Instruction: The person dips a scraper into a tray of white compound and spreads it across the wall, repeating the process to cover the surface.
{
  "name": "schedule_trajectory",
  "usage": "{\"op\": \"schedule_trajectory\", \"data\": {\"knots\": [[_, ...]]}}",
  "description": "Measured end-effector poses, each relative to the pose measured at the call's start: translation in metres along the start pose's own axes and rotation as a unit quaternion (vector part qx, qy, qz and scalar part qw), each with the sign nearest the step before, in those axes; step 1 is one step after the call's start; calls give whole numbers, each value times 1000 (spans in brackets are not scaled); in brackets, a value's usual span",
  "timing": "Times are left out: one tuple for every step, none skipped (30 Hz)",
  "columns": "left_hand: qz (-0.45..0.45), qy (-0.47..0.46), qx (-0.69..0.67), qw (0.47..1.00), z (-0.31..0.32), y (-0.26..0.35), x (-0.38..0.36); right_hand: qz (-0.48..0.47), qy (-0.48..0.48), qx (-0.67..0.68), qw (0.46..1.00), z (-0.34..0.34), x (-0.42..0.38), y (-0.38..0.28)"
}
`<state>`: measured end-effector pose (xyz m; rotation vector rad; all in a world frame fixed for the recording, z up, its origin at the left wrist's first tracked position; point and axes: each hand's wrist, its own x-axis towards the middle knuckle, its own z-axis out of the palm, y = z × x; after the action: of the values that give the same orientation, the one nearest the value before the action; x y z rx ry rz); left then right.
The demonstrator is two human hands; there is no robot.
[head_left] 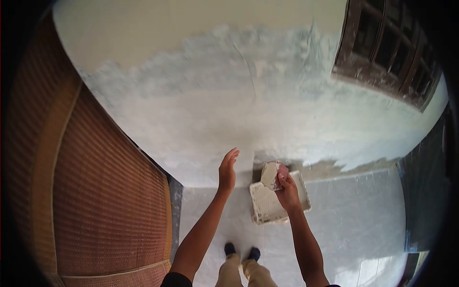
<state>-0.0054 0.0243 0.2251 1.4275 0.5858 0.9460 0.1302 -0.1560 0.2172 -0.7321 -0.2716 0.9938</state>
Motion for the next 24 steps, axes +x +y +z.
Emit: {"op": "schedule_trajectory", "data": {"knots": [[20,8,-6,1000,-6,26,8,-13,-14,7,1000,22,3,-10],[38,15,-12,999,-11,50,15,-21,-31,5,999,40,5,-20],[61,18,-11,998,-18,74,21,-18,-37,0,999,59,7,-29],[79,21,-11,997,-25,96,27,-14,-44,-5,999,79,10,-35],[91,29,-16,995,-35,114,32,-17,-56,-8,998,95,14,-39],[100,37,-23,994,-44,131,35,-20,-69,-10,997,113,15,-43],[112,42,-23,993,-55,147,39,-8,-59,-28,998,132,17,-49],[128,48,-26,990,-66,161,42,4,-47,-47,998,150,18,-53],[144,54,-28,988,-79,174,45,4,-45,-61,997,169,21,-54],[155,59,-29,986,-93,186,48,1,-56,-64,996,189,22,-55],[163,65,-21,984,-109,197,50,8,-46,-74,996,209,23,-54],[173,71,-14,982,-125,209,52,15,-36,-84,996,230,24,-53],[183,76,-13,980,-141,217,55,12,-47,-86,995,250,26,-51],[190,85,-6,978,-161,225,57,11,-56,-95,994,271,27,-47],[196,95,1,976,-180,232,60,10,-64,-104,992,291,29,-42],[203,98,3,974,-201,237,63,9,-72,-104,992,308,33,-35],[212,100,13,972,-222,243,68,6,-83,-110,990,325,38,-27],[220,102,23,970,-243,247,72,4,-93,-118,989,340,43,-19],[224,105,24,969,-262,254,75,3,-98,-118,988,354,48,-10],[231,112,34,966,-278,259,79,1,-113,-121,986,367,54,-1],[238,119,44,963,-294,265,83,-2,-127,-123,984,383,58,8],[239,120,46,962,-306,269,85,-2,-130,-122,984,398,57,15],[238,122,40,963,-316,273,89,-3,-123,-125,985,414,57,21],[238,123,35,963,-327,277,93,-5,-115,-128,985,428,57,27]]}}
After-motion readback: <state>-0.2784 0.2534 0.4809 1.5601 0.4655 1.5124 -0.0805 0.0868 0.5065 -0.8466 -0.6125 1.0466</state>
